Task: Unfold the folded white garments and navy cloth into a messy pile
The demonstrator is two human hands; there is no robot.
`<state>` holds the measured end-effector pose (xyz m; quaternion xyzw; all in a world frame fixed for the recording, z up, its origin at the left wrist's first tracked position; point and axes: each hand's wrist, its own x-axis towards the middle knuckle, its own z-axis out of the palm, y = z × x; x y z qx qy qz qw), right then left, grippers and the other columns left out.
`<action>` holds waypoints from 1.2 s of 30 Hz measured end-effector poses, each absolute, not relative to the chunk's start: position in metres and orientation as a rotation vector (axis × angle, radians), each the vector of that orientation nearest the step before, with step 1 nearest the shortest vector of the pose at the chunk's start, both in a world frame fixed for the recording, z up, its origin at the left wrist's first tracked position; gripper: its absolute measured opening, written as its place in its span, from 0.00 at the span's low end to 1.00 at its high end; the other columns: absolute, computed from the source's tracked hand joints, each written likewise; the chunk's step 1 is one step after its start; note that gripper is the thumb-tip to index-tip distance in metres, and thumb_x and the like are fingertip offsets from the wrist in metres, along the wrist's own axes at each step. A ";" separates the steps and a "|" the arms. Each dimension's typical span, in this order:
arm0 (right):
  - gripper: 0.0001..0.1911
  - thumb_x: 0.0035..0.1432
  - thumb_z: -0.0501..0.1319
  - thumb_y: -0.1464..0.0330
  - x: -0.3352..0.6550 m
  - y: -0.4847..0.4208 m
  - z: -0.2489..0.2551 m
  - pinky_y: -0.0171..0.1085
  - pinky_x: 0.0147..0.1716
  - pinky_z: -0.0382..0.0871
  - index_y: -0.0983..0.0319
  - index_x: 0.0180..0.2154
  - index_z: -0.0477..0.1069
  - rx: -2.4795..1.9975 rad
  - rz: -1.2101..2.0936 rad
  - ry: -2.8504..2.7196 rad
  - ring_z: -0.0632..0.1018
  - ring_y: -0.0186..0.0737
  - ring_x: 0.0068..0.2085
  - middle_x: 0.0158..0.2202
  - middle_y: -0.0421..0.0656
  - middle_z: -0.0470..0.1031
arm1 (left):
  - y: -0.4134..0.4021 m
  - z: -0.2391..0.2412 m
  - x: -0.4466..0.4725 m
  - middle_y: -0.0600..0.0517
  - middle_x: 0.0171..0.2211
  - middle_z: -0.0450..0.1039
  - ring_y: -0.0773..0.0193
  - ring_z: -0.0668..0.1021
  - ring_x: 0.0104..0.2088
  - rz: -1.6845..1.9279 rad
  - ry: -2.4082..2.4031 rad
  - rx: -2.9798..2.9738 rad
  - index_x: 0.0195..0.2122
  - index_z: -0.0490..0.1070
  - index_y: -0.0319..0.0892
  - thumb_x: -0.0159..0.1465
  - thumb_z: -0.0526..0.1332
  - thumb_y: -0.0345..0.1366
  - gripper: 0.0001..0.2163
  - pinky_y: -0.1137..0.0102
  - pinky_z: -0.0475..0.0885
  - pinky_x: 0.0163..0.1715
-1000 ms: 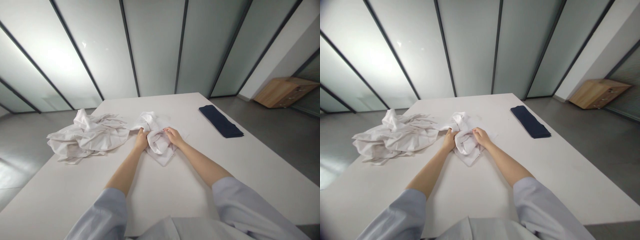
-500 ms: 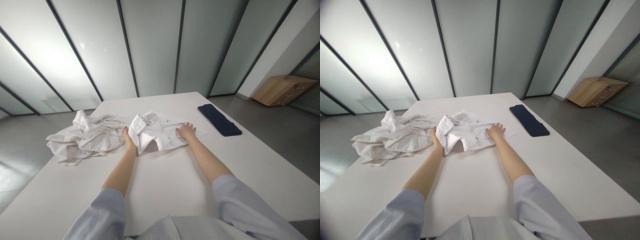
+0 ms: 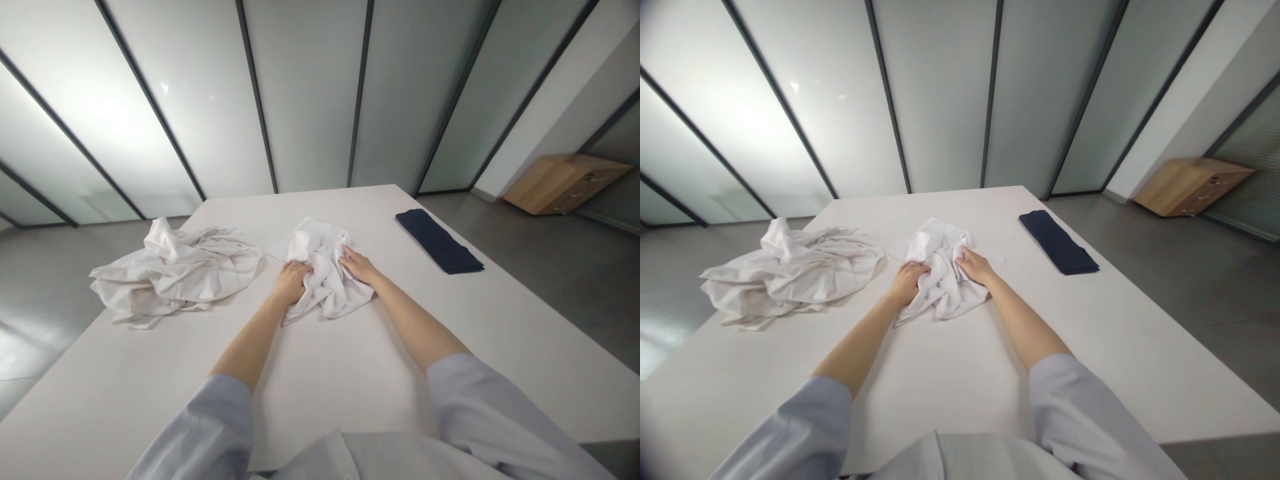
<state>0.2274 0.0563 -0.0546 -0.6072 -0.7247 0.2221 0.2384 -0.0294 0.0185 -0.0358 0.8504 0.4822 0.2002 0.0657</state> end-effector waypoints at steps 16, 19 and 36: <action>0.24 0.63 0.48 0.54 0.187 0.050 -0.065 0.42 0.41 0.69 0.59 0.26 0.73 -1.023 0.902 -1.690 0.77 0.44 0.35 0.30 0.45 0.79 | 0.017 -0.022 -0.003 0.46 0.56 0.68 0.47 0.68 0.57 0.226 1.546 2.637 0.59 0.66 0.50 0.54 0.64 0.46 0.30 0.54 0.64 0.55; 0.31 0.63 0.41 0.47 0.203 0.057 -0.063 0.41 0.37 0.70 0.59 0.24 0.70 -1.125 0.831 -1.234 0.77 0.42 0.31 0.26 0.46 0.77 | 0.015 -0.025 -0.005 0.46 0.50 0.72 0.48 0.71 0.54 0.280 1.621 2.587 0.53 0.70 0.48 0.54 0.64 0.45 0.24 0.56 0.66 0.53; 0.29 0.58 0.45 0.43 0.224 0.064 -0.061 0.37 0.25 0.64 0.59 0.26 0.68 -1.309 0.792 -0.979 0.71 0.38 0.23 0.21 0.43 0.72 | -0.005 0.163 -0.173 0.50 0.52 0.67 0.46 0.66 0.56 1.528 2.317 2.259 0.48 0.67 0.41 0.53 0.65 0.34 0.20 0.50 0.59 0.59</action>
